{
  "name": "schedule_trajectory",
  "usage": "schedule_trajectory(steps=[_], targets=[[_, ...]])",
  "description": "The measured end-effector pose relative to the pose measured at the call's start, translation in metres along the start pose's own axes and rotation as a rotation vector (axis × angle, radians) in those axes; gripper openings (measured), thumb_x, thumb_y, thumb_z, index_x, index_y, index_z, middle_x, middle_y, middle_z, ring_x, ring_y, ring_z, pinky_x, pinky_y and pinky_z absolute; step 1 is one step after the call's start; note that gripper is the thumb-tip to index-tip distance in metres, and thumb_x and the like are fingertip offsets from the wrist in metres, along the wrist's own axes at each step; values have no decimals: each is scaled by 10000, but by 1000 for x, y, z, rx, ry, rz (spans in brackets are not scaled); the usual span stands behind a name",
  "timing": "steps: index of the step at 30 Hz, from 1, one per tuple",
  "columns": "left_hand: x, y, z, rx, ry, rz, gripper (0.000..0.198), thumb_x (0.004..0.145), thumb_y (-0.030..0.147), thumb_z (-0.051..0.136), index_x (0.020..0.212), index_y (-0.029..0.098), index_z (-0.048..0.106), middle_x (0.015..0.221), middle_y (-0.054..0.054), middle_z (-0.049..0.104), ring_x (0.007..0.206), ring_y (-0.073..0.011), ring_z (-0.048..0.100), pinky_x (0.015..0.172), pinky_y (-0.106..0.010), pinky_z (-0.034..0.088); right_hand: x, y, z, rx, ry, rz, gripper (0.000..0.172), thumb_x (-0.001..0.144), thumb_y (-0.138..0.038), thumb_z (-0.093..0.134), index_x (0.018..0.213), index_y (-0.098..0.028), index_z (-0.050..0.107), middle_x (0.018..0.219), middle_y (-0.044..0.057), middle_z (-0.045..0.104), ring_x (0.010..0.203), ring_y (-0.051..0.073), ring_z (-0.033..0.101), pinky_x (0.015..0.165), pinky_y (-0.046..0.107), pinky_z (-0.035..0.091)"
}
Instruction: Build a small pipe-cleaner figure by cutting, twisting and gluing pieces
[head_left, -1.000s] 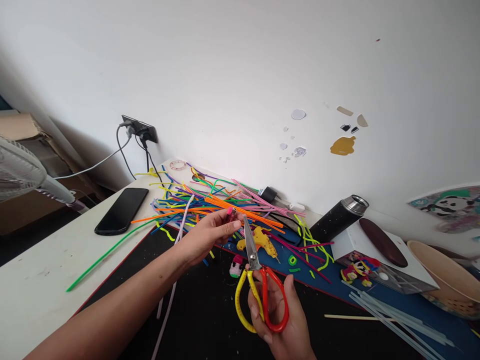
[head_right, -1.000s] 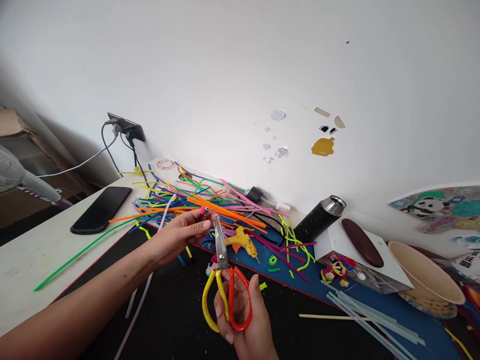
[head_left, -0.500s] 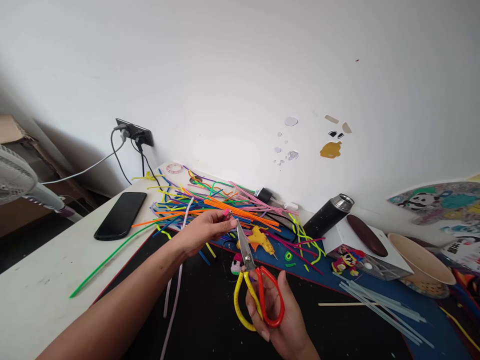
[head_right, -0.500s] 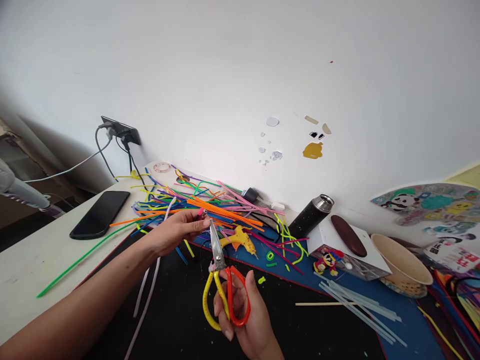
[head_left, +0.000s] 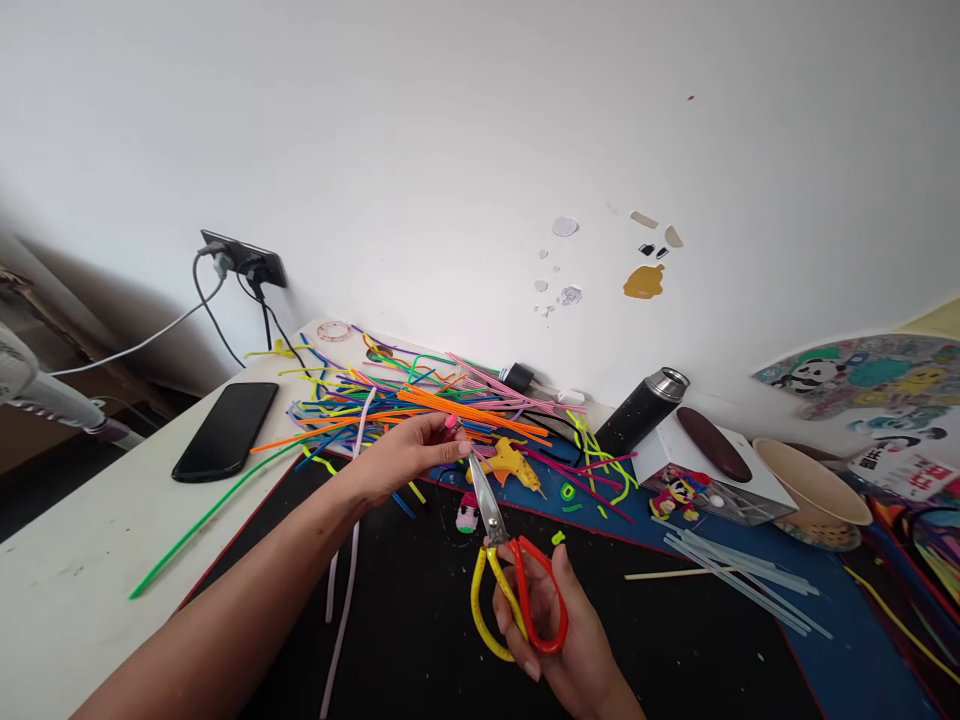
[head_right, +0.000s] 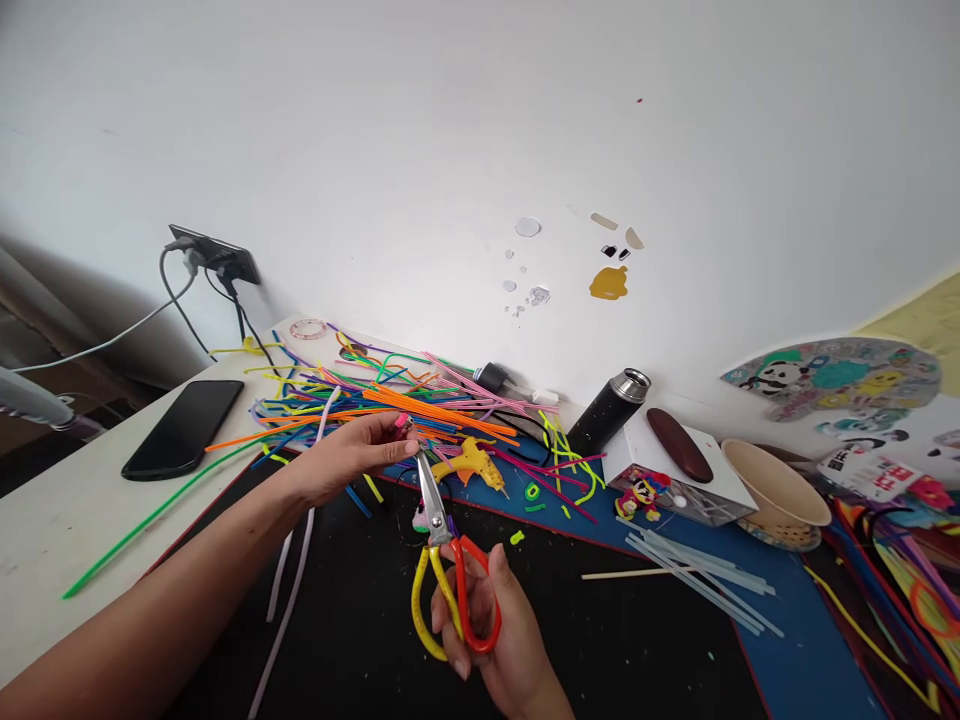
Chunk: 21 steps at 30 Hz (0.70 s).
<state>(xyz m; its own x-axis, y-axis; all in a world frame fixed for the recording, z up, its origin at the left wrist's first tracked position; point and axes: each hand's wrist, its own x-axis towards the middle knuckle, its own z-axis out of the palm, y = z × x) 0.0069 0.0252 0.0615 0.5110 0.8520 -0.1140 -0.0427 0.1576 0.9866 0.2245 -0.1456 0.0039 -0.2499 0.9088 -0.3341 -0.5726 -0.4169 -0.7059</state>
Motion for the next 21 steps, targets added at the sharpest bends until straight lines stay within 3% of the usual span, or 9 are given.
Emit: schedule_trajectory(steps=[6,10,21], targets=[[2,-4,-8,103,-131,-39,419,789,549,853,839,163,698,792,17,551,757,-156,486,752,-284,408,0,9,-8,7,-33,27,772,969,-822,549,1227,-126,759,734,72,745,346,53,479,377,161,254],[2,-4,-8,129,-216,-39,429,796,553,849,797,169,658,772,26,537,736,-149,472,730,-275,395,-2,8,-9,-4,-50,20,761,976,-818,544,1201,-125,763,750,77,755,347,51,491,376,164,238],[1,-2,-6,158,-230,-54,444,794,545,841,762,180,592,746,41,477,713,-138,402,682,-262,332,-7,6,-5,-51,-28,31,785,931,-851,580,1184,-130,761,733,81,761,345,51,499,365,166,198]])
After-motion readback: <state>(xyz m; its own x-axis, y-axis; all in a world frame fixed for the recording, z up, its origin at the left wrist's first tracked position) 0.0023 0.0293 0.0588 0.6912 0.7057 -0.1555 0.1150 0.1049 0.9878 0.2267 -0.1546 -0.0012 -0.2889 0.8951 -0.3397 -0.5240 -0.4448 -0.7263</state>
